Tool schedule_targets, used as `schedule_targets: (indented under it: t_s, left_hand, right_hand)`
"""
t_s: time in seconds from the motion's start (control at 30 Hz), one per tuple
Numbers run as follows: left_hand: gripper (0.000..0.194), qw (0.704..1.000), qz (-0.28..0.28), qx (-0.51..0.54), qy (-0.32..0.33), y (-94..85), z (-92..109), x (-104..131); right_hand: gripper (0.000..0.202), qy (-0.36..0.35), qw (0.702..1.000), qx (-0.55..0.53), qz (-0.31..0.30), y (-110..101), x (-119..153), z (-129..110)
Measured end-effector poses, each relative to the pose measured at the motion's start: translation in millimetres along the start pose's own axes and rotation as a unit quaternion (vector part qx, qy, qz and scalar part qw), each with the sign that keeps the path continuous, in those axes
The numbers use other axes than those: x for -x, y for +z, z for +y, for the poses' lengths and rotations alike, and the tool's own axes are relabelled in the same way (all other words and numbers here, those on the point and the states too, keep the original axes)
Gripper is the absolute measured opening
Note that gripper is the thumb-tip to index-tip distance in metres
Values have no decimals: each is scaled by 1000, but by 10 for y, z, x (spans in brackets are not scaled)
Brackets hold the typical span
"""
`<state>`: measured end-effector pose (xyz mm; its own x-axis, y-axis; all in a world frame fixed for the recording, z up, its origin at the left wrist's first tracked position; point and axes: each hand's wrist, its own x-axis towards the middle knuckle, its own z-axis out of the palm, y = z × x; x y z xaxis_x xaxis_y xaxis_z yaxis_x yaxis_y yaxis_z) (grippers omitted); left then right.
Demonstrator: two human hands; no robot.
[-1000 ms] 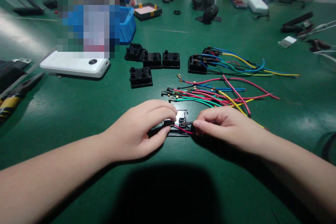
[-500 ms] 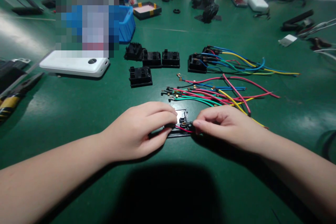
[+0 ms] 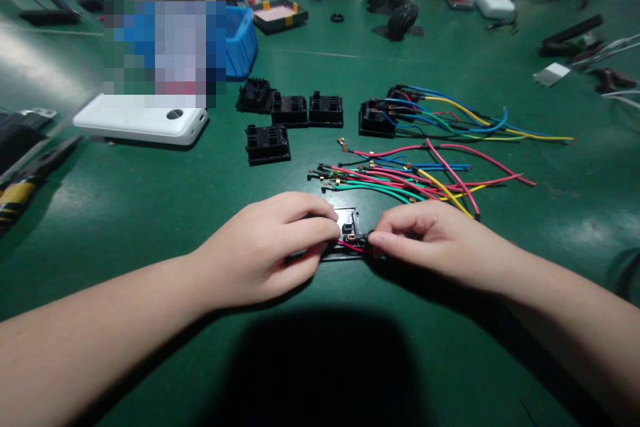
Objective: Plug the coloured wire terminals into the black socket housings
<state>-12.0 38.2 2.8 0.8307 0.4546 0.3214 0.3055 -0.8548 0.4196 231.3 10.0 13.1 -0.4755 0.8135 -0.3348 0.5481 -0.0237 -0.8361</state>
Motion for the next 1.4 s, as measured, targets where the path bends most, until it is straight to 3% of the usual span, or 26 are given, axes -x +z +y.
schedule_targets:
  t_s: [0.2,0.47,0.7,0.83,1.17,1.4]
  left_hand:
    - [20,1000,14,17,13,9,2,-9]
    - [23,996,-3,40,78,-2,-19,-24]
    - [24,993,-15,55,101,-1,-22,-39]
    - [26,993,-19,58,98,0,-23,-23]
    - [24,994,-17,50,99,-4,-19,-33]
    - [25,994,-18,48,100,-7,-17,-38]
  right_hand:
    - [36,31,999,-13,-32,-20,33,-25]
    - [35,89,981,-62,-163,-33,82,-65]
    - [35,111,977,-100,-152,-45,80,-50]
    - [34,75,984,-102,-125,-64,68,-45]
    - [33,112,970,-113,-183,-88,88,-33]
    - [32,109,967,-131,-190,-93,96,-46]
